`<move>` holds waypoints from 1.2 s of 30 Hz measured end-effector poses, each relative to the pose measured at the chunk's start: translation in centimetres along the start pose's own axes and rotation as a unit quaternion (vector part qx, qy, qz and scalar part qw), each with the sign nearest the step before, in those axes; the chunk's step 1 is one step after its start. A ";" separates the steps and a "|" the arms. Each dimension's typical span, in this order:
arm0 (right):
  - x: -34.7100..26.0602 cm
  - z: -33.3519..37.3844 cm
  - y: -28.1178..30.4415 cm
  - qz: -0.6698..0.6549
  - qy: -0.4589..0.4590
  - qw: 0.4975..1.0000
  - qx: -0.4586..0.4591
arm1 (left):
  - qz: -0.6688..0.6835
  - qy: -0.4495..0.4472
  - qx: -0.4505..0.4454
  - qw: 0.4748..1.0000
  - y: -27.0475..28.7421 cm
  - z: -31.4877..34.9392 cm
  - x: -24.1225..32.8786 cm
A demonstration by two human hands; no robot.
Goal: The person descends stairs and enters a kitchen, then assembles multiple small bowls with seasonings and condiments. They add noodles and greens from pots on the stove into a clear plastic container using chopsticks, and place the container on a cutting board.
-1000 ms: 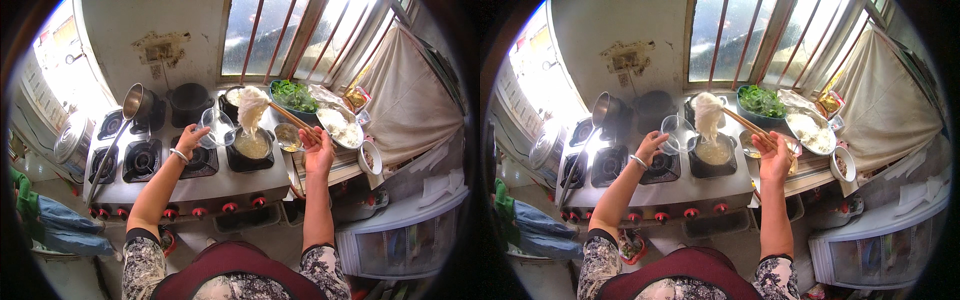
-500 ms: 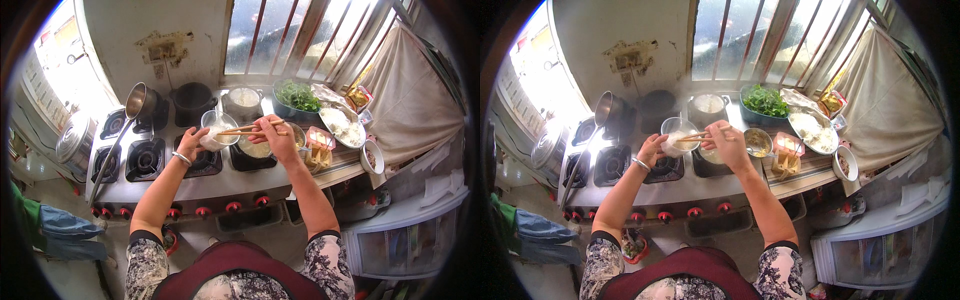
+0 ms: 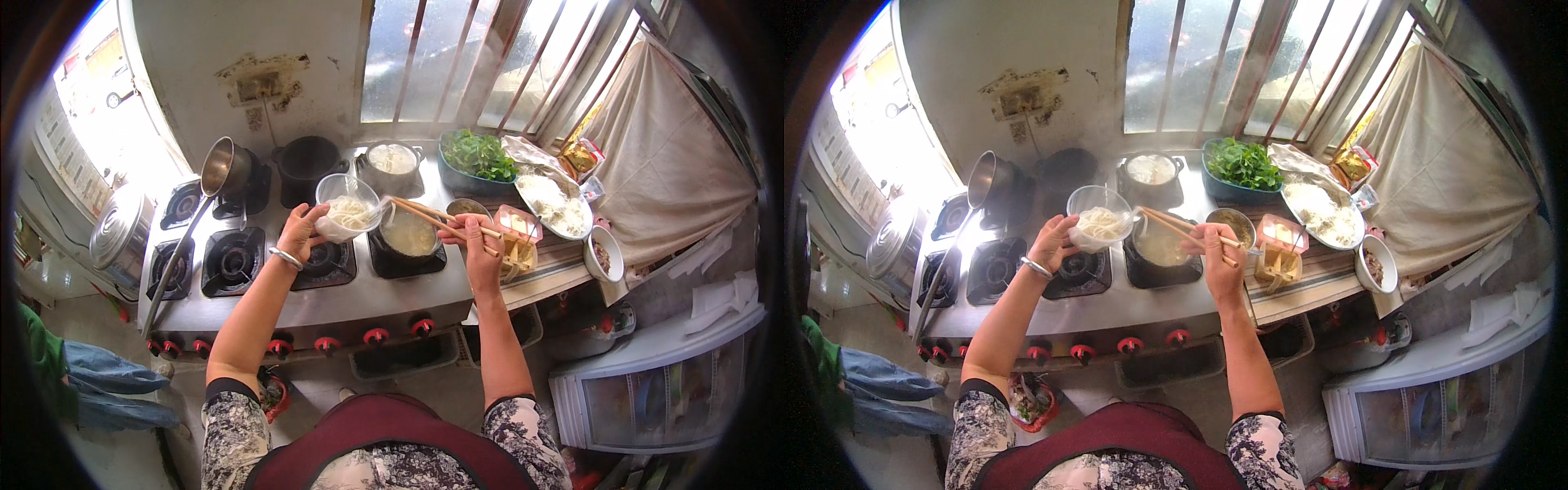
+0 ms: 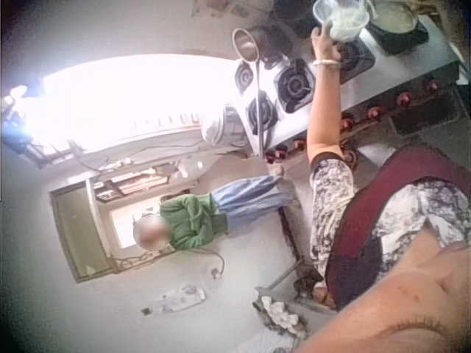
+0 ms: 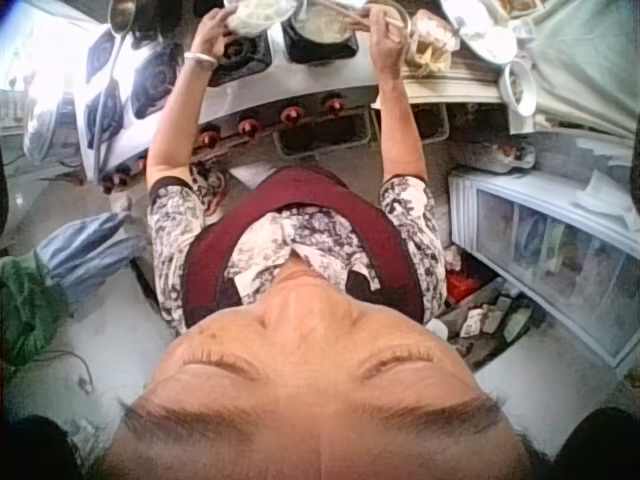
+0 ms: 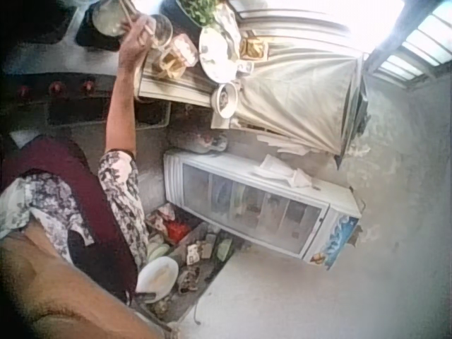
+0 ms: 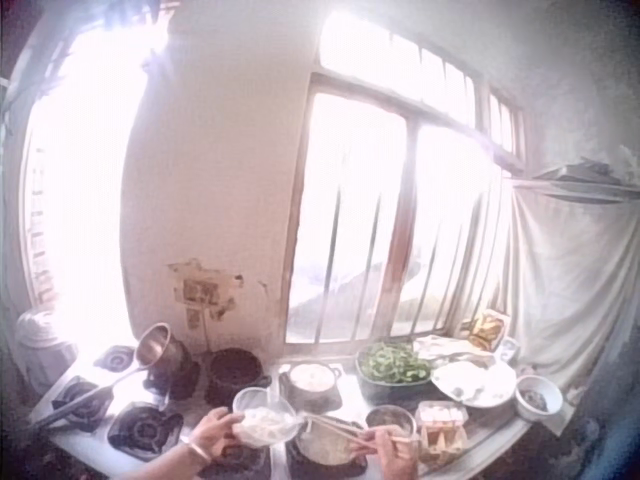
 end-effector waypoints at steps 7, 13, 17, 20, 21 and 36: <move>-4.6 0.3 -4.9 0.015 0.088 0.986 -0.142 | 0.025 0.025 -0.018 0.999 -0.3 -1.1 -1.5; -6.9 -2.2 -5.0 0.035 0.030 0.975 -0.218 | 0.052 0.035 0.001 0.998 -0.3 -0.5 -1.9; -6.7 -4.1 -0.6 0.078 0.011 0.987 -0.138 | 0.079 0.033 -0.014 0.996 0.3 0.4 -1.4; -3.0 -3.5 -0.7 0.021 -0.126 0.986 -0.109 | 0.081 0.018 -0.011 0.997 0.4 1.2 -0.7; -2.5 -3.3 -1.0 -0.001 -0.066 0.992 -0.106 | 0.079 0.016 -0.008 0.997 0.4 1.4 -0.5; 1.0 -12.7 0.6 0.003 -0.023 0.998 -0.053 | 0.136 0.022 0.074 0.988 -2.0 -0.4 -1.7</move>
Point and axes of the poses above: each hand's wrist, its own z-axis away from the middle knuckle, its own y-axis out of the back of the hand, x = y × z, the point moved 2 cm from there along -z, towards the middle knuckle, and after that the axes turned 7 degrees about x, right-handed, at the moved point
